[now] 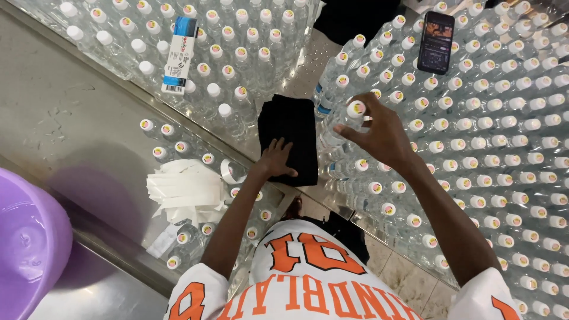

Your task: The person labels clear plastic water bottles by hand. They pick up a bottle, apply a white label to its side, and place it back among many other bottles on a metal table. The person also gathers and discards used labels and adjusts the arrangement of the bottles.

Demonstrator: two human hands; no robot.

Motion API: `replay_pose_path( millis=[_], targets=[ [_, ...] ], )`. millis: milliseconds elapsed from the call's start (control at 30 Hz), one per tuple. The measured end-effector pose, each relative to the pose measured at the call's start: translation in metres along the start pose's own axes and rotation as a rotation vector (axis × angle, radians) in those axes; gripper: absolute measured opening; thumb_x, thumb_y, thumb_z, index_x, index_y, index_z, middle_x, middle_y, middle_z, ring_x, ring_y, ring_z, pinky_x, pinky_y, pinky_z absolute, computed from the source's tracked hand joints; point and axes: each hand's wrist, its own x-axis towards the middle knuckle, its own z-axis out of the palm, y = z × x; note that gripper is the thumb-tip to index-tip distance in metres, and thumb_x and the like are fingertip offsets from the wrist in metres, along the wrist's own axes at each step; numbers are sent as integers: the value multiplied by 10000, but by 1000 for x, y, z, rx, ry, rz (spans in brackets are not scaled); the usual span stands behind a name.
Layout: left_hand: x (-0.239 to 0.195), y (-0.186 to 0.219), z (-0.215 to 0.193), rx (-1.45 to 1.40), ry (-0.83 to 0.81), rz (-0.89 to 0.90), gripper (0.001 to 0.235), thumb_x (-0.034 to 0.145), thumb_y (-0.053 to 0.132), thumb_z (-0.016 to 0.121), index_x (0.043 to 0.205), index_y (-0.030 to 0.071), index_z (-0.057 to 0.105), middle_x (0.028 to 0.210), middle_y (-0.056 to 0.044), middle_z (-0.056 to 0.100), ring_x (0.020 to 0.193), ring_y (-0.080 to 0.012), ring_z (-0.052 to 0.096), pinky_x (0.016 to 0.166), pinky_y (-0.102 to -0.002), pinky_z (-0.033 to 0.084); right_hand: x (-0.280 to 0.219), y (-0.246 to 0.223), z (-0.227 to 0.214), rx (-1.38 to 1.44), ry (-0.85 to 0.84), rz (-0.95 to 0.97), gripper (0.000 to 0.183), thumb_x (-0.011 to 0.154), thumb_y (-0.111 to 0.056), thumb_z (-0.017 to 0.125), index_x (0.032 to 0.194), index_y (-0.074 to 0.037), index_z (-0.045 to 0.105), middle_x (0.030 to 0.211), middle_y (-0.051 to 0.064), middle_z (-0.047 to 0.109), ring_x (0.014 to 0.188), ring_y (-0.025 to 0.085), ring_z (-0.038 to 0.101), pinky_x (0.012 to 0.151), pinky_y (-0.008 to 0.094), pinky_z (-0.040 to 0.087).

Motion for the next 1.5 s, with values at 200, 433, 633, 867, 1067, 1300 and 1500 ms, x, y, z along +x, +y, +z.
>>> replay_pose_path(
  millis=[200, 433, 633, 867, 1067, 1300, 1500],
  targets=[
    [-43, 43, -53, -56, -3, -16, 922, 1031, 587, 673, 1734, 109, 315, 1641, -294, 478, 1507, -471, 493, 1146, -611, 515, 40, 74, 57, -359, -226, -65, 484, 1010, -280, 762, 1398, -120, 523, 1279, 321, 720, 1202, 598, 686, 978, 685, 566],
    [-119, 28, -97, -606, 690, -80, 419, 1111, 550, 633, 1334, 208, 725, 1164, -81, 810, 995, -270, 796, 826, -420, 672, 47, 135, 98, -756, -164, -240, 505, 967, -292, 818, 1366, -100, 575, 1216, 212, 748, 1247, 458, 687, 1013, 500, 581],
    [-165, -24, -156, -450, 1324, -101, 112, 1085, 161, 706, 1184, 140, 755, 1100, -89, 776, 941, -246, 773, 759, -314, 640, 43, 121, 115, -1175, 94, -323, 402, 882, -285, 932, 1120, -91, 674, 1161, 160, 652, 1214, 391, 659, 970, 448, 575],
    [-153, -84, -184, 48, 1269, -207, 512, 959, -105, 745, 1443, 19, 631, 1606, -200, 491, 1515, -425, 423, 1278, -506, 415, 101, 52, 196, -581, -87, -321, 627, 920, -166, 863, 1460, -28, 576, 1329, 271, 630, 1303, 495, 598, 1059, 593, 512],
    [-158, -60, -182, -32, 1216, -145, 501, 971, -88, 690, 1450, 52, 655, 1673, -181, 456, 1578, -439, 377, 1324, -534, 347, 164, 52, 269, 310, -147, -243, 889, 914, -14, 825, 1683, -39, 378, 1585, 335, 496, 1503, 571, 429, 1227, 591, 467],
    [-171, -21, -152, -292, 1200, -82, 376, 1044, 13, 669, 1408, 107, 671, 1591, -134, 553, 1516, -398, 507, 1245, -531, 461, 167, 62, 286, 373, -8, -329, 654, 872, -119, 940, 1401, 13, 578, 1263, 309, 658, 1274, 579, 624, 1052, 686, 554],
    [-184, -41, -140, -285, 1201, -152, 422, 1049, 30, 661, 1461, 120, 645, 1573, -121, 563, 1528, -379, 488, 1291, -493, 411, 105, 62, 232, 274, 108, -56, 873, 1000, -459, 862, 1569, 20, 405, 1444, 278, 517, 1377, 484, 566, 1131, 615, 532]
  ],
)
